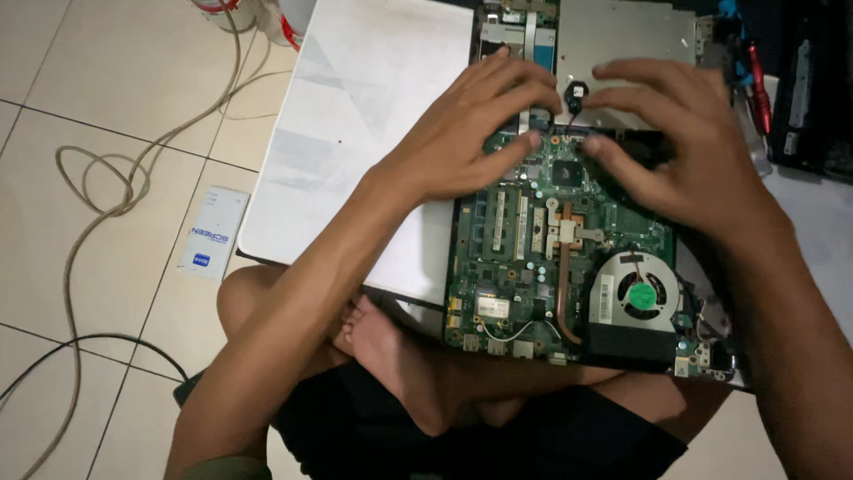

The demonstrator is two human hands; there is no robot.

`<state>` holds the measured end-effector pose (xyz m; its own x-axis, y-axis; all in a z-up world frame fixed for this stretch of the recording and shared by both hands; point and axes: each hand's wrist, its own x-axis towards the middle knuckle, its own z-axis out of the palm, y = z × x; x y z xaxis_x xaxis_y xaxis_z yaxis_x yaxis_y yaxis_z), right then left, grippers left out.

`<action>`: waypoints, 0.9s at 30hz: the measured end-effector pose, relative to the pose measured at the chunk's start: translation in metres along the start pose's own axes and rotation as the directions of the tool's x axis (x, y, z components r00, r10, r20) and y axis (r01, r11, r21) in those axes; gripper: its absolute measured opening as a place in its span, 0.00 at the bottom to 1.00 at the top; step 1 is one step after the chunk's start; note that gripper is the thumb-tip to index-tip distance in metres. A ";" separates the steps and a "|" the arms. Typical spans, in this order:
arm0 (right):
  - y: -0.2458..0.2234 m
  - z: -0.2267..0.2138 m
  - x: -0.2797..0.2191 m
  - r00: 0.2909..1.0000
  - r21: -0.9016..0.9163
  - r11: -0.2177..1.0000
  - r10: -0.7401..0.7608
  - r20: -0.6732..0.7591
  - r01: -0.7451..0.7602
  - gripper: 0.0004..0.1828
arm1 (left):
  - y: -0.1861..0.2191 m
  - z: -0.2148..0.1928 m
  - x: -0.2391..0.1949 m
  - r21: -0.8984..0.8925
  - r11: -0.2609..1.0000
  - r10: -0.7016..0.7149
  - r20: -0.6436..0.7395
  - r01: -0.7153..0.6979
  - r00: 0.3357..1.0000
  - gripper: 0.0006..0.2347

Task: The person uses a screwdriver to remove screws from a laptop motherboard and then detaches a small component. The person then picks up the laptop casing and removes a small part from it. Finally, the person reattaches the component to the motherboard.

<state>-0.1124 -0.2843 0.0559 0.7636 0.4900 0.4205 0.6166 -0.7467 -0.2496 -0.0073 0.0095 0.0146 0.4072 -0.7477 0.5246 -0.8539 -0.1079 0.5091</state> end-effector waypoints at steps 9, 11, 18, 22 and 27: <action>0.007 0.011 -0.004 1.000 0.077 0.997 0.010 -0.024 -0.008 0.15 | -0.002 -0.006 -0.001 -0.127 0.991 -0.062 -0.165 0.041 0.984 0.08; 0.008 0.011 -0.005 1.000 0.083 0.997 0.010 -0.030 -0.007 0.15 | -0.001 -0.003 -0.001 -0.097 0.993 -0.085 -0.128 0.073 0.988 0.06; 0.017 0.015 -0.010 1.000 0.073 0.997 -0.018 -0.004 0.018 0.09 | 0.003 0.005 -0.002 0.086 0.996 0.015 0.123 -0.026 0.992 0.13; 0.019 0.015 -0.008 0.997 0.044 0.996 -0.080 0.010 0.080 0.11 | 0.005 0.001 -0.003 0.093 0.994 0.049 0.131 -0.062 0.990 0.15; 0.019 0.014 -0.007 0.995 0.019 0.995 -0.094 0.034 0.094 0.12 | 0.000 0.004 -0.003 0.108 0.990 0.072 0.124 -0.086 0.990 0.19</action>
<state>-0.1035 -0.2956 0.0364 0.7082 0.5733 0.4121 0.6888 -0.6890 -0.2253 -0.0101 0.0092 0.0097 0.3010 -0.8290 0.4714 -0.9159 -0.1136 0.3851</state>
